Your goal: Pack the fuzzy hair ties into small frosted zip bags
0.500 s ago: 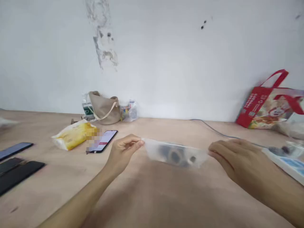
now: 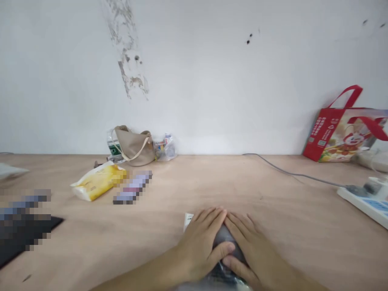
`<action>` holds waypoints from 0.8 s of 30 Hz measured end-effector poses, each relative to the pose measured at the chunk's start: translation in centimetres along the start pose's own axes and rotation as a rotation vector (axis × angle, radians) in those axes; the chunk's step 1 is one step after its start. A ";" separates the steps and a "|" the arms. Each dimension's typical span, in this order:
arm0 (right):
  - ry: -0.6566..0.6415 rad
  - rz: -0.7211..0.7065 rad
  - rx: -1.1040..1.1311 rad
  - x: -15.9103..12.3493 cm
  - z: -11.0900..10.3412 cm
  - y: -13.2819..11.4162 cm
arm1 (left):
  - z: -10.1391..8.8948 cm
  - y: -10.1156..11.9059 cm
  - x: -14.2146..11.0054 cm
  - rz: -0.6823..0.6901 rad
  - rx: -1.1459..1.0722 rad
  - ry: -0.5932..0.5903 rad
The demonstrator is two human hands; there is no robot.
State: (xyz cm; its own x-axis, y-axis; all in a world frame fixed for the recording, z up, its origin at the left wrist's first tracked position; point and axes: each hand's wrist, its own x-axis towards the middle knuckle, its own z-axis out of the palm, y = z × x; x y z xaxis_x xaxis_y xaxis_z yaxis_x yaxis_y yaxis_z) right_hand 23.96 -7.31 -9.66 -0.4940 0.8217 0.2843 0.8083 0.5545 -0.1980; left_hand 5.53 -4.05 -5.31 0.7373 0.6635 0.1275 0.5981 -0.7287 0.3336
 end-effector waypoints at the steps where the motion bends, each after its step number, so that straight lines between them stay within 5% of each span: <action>1: -0.018 0.006 0.039 -0.2 0.5 0.3 | 0.2 -0.1 0.0 0.006 0.010 0.005; 13: -0.123 -0.121 0.044 -0.8 1.7 2.0 | 1.3 -0.2 -0.1 0.056 -0.054 0.040; 24: -0.045 -0.132 -0.007 -1.1 2.3 2.1 | 1.7 0.0 0.0 0.036 -0.033 0.067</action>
State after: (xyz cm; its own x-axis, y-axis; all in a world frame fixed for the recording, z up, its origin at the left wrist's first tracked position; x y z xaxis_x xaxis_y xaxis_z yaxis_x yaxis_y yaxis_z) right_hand 25.45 -6.79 -12.50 -0.6095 0.7470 0.2654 0.7378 0.6570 -0.1549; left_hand 6.07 -4.33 -6.88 0.7348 0.6477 0.2015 0.5602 -0.7469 0.3581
